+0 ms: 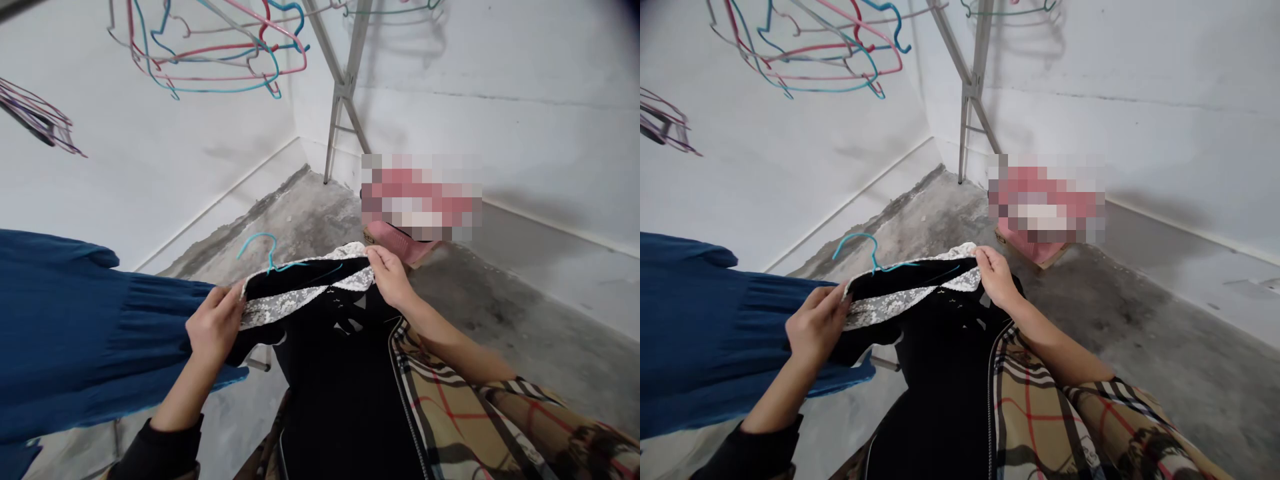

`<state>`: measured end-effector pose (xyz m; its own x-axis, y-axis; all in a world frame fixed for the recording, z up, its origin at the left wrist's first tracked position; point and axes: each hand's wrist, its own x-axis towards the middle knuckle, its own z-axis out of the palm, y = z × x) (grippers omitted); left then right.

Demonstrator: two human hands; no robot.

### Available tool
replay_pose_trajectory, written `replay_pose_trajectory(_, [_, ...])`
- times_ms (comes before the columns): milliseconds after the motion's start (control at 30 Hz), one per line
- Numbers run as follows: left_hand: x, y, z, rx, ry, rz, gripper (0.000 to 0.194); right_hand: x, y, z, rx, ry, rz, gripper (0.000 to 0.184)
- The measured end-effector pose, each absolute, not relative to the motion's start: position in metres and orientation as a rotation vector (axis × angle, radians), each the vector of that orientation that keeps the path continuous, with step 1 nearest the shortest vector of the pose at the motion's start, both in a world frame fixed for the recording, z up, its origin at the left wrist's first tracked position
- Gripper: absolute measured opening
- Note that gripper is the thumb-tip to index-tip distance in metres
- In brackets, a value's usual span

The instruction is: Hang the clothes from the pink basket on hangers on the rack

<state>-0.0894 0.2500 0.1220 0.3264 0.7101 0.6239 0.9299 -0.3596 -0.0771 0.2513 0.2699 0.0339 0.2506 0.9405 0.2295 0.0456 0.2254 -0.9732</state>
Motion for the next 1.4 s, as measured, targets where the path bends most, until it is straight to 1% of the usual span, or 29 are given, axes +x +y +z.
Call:
replay_pose_trajectory(100, [-0.09, 0.259, 0.119, -2.159, -1.675, -1.043, 0.018, 0.263, 0.263, 0.044, -1.028, -1.637, 1.11, 0.023])
replay_pose_trajectory(133, [-0.089, 0.261, 0.121, -2.168, -1.697, -1.157, 0.018, 0.268, 0.263, 0.048, -1.017, -1.735, 1.135, 0.023])
replay_pose_trajectory(167, [-0.088, 0.261, 0.123, -2.178, -1.696, -1.253, 0.017, 0.273, 0.263, 0.051, -1.041, -1.763, 1.077, 0.024])
replay_pose_trajectory(200, [-0.087, 0.261, 0.126, -2.186, -1.675, -1.329, 0.016, 0.278, 0.265, 0.055, -1.084, -1.737, 0.94, 0.025])
replay_pose_trajectory(267, [-0.083, 0.259, 0.132, -2.197, -1.617, -1.426, 0.012, 0.286, 0.27, 0.066, -1.135, -1.629, 0.536, 0.026])
replay_pose_trajectory(333, [-0.079, 0.258, 0.137, -2.207, -1.577, -1.472, 0.012, 0.289, 0.277, 0.079, -1.109, -1.627, 0.206, 0.032])
replay_pose_trajectory(433, [-0.076, 0.259, 0.143, -2.304, -1.534, -1.46, 0.017, 0.286, 0.286, 0.099, -1.073, -1.86, -0.03, 0.049])
replay_pose_trajectory(533, [-0.075, 0.26, 0.146, -2.426, -1.471, -1.42, 0.015, 0.28, 0.293, 0.111, -1.048, -2.157, -0.02, 0.042])
replay_pose_trajectory(633, [-0.071, 0.26, 0.146, -2.42, -1.425, -1.453, 0.014, 0.273, 0.294, 0.119, -1.029, -2.348, 0.07, 0.05])
replay_pose_trajectory(700, [-0.067, 0.261, 0.145, -2.399, -1.426, -1.457, 0.016, 0.267, 0.292, 0.125, -1.052, -2.397, 0.109, 0.051])
replay_pose_trajectory(800, [-0.063, 0.266, 0.143, -2.405, -1.402, -1.44, 0.021, 0.26, 0.287, 0.137, -1.084, -2.395, 0.145, 0.048])
replay_pose_trajectory(900, [-0.069, 0.272, 0.142, -2.44, -1.367, -1.379, 0.026, 0.262, 0.285, 0.145, -1.06, -2.287, 0.096, 0.05])
replay_pose_trajectory(1033, [-0.093, 0.279, 0.135, -2.525, -1.42, -1.218, 0.045, 0.284, 0.284, 0.144, -1.04, -2.09, 0.013, 0.046])
replay_pose_trajectory(1100, [-0.107, 0.283, 0.128, -2.552, -1.506, -1.148, 0.042, 0.296, 0.282, 0.143, -1.06, -2.05, 0.001, 0.044])
replay_pose_trajectory(1167, [-0.117, 0.288, 0.121, -2.502, -1.632, -1.143, 0.033, 0.304, 0.28, 0.142, -1.089, -2.046, -0.028, 0.044])
replay_pose_trajectory(1300, [-0.113, 0.287, 0.114, -2.058, -1.84, -1.355, 0.024, 0.304, 0.278, 0.141, -1.164, -2.014, -0.03, 0.043])
replay_pose_trajectory(1333, [-0.105, 0.283, 0.114, -2.011, -1.833, -1.403, 0.023, 0.3, 0.278, 0.14, -1.18, -1.997, -0.007, 0.043])
replay_pose_trajectory(1400, [-0.08, 0.271, 0.116, -2.131, -1.773, -1.482, 0.021, 0.288, 0.279, 0.14, -1.198, -1.966, 0.071, 0.045])
